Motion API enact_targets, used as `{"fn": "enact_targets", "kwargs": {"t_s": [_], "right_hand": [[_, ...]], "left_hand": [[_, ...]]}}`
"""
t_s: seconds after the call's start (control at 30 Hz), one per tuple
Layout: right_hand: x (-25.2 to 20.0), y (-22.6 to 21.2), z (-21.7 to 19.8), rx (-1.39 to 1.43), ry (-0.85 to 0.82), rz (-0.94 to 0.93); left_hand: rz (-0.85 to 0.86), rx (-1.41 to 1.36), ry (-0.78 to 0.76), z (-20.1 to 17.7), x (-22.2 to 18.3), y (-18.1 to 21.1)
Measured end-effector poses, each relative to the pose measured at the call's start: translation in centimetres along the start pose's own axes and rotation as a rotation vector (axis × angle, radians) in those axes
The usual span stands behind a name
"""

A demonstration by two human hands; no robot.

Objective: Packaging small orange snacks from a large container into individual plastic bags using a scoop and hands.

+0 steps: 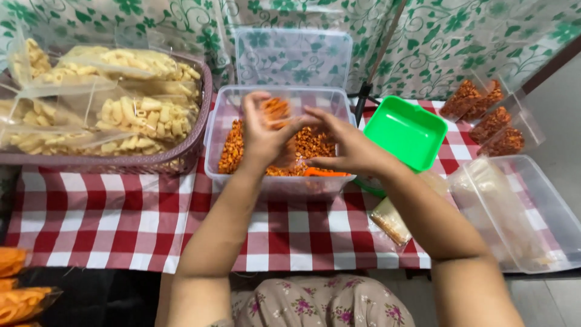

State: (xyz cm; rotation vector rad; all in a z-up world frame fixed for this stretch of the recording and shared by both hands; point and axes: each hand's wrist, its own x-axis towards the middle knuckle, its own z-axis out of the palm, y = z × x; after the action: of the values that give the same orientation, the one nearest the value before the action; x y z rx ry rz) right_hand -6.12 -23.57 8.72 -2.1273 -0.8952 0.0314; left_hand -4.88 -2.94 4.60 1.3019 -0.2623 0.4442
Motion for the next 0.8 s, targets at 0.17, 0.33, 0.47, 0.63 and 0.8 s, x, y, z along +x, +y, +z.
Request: {"fn": "enact_targets", "kwargs": {"t_s": [0.17, 0.33, 0.47, 0.63, 0.8], "right_hand": [[2.4, 4.2, 5.0, 0.197, 0.245, 0.072], [4.0, 12.3, 5.8, 0.641, 0.412, -0.01], [4.1, 8.0, 5.0, 0.549, 0.423, 0.1], [3.8, 9.4, 6.6, 0.614, 0.379, 0.096], [3.0, 5.8, 5.8, 0.592, 0.253, 0.2]], "left_hand": [[-0.153, -0.086, -0.062, 3.4, 0.4, -1.3], [-0.254, -0.177, -0.35, -0.1, 2.5, -5.3], [-0.232, 0.068, -0.344, 0.1, 2.6, -4.6], [-0.26, -0.033, -0.269, 1.3, 3.0, -1.6], [-0.251, 0.029, -0.252, 1.4, 3.9, -0.2]]}}
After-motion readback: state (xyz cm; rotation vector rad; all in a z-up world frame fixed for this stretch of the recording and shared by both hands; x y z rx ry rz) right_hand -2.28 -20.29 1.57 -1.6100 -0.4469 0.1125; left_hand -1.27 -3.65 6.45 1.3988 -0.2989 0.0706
